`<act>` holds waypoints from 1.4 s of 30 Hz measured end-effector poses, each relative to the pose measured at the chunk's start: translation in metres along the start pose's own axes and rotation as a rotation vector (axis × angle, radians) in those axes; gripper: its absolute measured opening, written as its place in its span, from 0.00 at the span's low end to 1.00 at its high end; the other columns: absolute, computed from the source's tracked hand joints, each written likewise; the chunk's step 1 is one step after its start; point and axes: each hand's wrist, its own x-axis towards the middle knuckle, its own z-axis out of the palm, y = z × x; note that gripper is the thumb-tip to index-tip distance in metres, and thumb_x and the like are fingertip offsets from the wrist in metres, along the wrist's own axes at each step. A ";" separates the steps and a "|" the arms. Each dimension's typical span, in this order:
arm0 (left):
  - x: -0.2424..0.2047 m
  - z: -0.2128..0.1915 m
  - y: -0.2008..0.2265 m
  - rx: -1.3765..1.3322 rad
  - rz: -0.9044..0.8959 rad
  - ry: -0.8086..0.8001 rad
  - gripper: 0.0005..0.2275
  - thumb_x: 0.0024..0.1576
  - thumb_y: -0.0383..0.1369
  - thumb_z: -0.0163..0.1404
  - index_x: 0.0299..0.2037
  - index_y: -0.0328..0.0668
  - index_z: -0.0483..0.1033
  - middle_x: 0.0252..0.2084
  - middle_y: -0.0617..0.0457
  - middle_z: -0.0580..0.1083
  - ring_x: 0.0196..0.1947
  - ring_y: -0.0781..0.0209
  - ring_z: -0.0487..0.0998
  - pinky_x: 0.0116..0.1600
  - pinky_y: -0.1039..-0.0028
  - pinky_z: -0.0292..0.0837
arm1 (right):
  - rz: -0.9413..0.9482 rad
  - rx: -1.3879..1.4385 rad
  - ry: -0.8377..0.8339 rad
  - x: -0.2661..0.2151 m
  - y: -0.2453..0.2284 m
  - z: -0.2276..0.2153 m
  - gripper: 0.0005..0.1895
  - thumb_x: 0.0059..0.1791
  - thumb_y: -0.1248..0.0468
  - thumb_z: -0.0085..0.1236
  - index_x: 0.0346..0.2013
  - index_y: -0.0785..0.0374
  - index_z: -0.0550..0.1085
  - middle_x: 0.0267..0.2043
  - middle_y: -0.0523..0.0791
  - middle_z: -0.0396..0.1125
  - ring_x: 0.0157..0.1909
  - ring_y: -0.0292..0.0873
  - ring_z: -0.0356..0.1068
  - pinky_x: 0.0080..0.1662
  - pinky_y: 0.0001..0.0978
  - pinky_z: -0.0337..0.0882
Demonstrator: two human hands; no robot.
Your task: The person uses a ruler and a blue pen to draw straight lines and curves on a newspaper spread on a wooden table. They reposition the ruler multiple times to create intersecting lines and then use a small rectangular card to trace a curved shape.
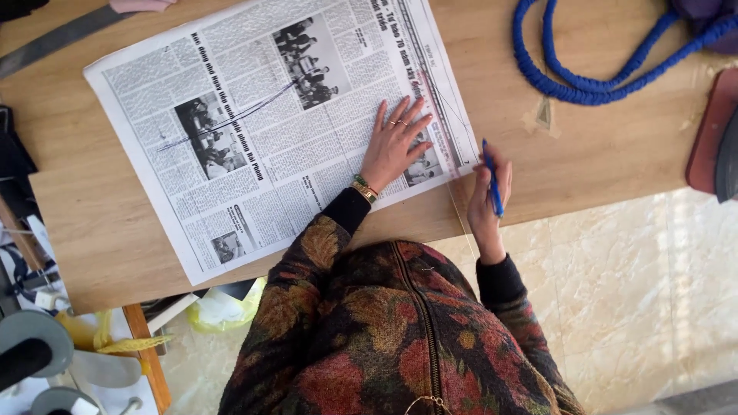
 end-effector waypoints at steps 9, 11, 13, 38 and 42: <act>0.012 0.010 0.013 0.074 0.001 0.204 0.23 0.49 0.51 0.61 0.52 0.52 0.78 0.63 0.47 0.70 0.67 0.44 0.66 0.68 0.40 0.58 | -0.031 0.083 -0.286 0.146 0.050 0.092 0.08 0.62 0.63 0.46 0.49 0.60 0.74 0.31 0.45 0.75 0.38 0.44 0.77 0.46 0.37 0.70; 0.013 -0.024 0.023 0.133 -0.014 0.095 0.22 0.52 0.50 0.58 0.53 0.51 0.77 0.64 0.47 0.69 0.66 0.46 0.66 0.68 0.41 0.59 | -0.015 0.040 -0.336 0.158 0.022 0.096 0.08 0.62 0.61 0.44 0.45 0.60 0.71 0.31 0.43 0.74 0.36 0.42 0.75 0.45 0.38 0.70; 0.015 -0.040 0.027 0.186 -0.024 -0.018 0.22 0.55 0.50 0.56 0.54 0.50 0.76 0.66 0.47 0.67 0.66 0.48 0.66 0.68 0.43 0.60 | 0.003 -0.007 -0.380 0.168 0.010 0.100 0.10 0.61 0.60 0.42 0.40 0.60 0.68 0.30 0.41 0.73 0.35 0.39 0.74 0.45 0.38 0.70; 0.005 -0.001 0.016 0.051 0.012 0.187 0.20 0.59 0.51 0.53 0.55 0.50 0.73 0.66 0.47 0.65 0.70 0.46 0.61 0.72 0.41 0.48 | 0.016 0.026 0.080 0.140 0.094 0.141 0.10 0.59 0.57 0.48 0.37 0.57 0.66 0.22 0.45 0.71 0.28 0.45 0.75 0.33 0.35 0.72; 0.005 -0.001 0.015 0.054 0.003 0.173 0.20 0.59 0.50 0.54 0.55 0.51 0.74 0.67 0.48 0.66 0.70 0.47 0.60 0.72 0.42 0.48 | 0.018 -0.037 0.080 0.137 0.084 0.142 0.09 0.59 0.58 0.47 0.38 0.57 0.66 0.24 0.47 0.72 0.29 0.49 0.75 0.34 0.37 0.72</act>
